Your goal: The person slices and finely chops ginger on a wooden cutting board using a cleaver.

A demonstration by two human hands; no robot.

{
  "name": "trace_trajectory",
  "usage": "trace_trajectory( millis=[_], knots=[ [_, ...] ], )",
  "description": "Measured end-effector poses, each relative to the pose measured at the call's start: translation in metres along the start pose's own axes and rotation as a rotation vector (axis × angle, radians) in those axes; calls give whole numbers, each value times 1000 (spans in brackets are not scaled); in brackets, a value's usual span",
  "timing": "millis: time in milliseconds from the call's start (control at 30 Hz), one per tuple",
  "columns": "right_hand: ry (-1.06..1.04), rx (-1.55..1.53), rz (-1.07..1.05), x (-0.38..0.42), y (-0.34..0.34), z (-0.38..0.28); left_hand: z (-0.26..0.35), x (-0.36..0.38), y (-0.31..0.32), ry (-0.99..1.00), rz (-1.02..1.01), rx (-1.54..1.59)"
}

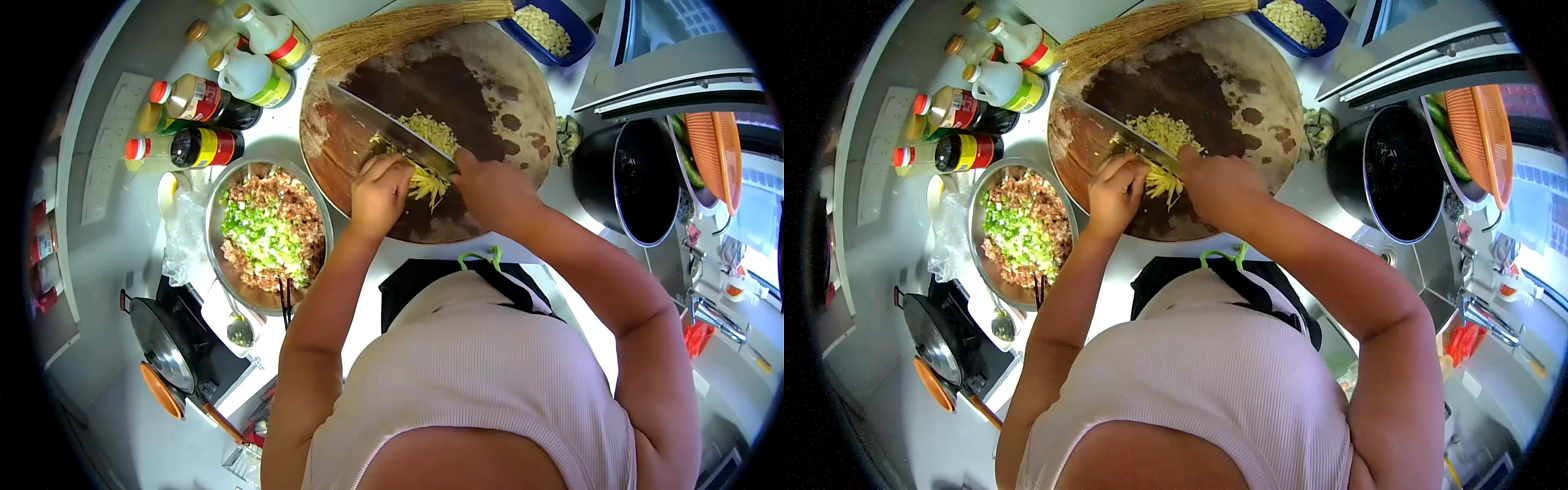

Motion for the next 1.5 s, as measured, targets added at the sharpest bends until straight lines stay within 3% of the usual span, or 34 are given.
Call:
trace_trajectory(
  millis=[233, 300, 433, 733, 833, 933, 1233, 1367, 1500],
  knots=[
    [29, 47, -125, 38, -15, 2, 2, 9, -1, 10, 33, 9],
    [14, 52, -45, 21, 18, 7, 2, 12, -1, 4, 35, 15],
    [-55, -31, 58, -5, 15, -4, 1, 11, -1, 13, 35, 18],
    [80, 84, -196, 38, -13, 2, 4, 15, -2, 7, 32, -40],
    [-1, 59, -31, 20, 19, 6, 1, 16, -3, -8, 40, -13],
    [37, 3, -63, 2, 23, -2, 2, 14, -4, -16, 10, 42],
    [-57, -232, 358, 30, -23, 21, 8, 18, -20, -146, -2, 22],
    [-63, -233, 402, 35, -20, 34, 34, 14, 1, -24, -180, -125],
    [-76, -238, 436, 41, -12, 41, 34, 13, 12, 58, -196, -209]
  ],
)
Point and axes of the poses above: each hand's wrist, its own x-axis away from the middle knuckle, its own y-axis out of the palm, z = x × y, the point moved 7 cm from there along -x, towards the middle knuckle, and after that the axes turned 4 degrees about z, right-handed, at the moved point
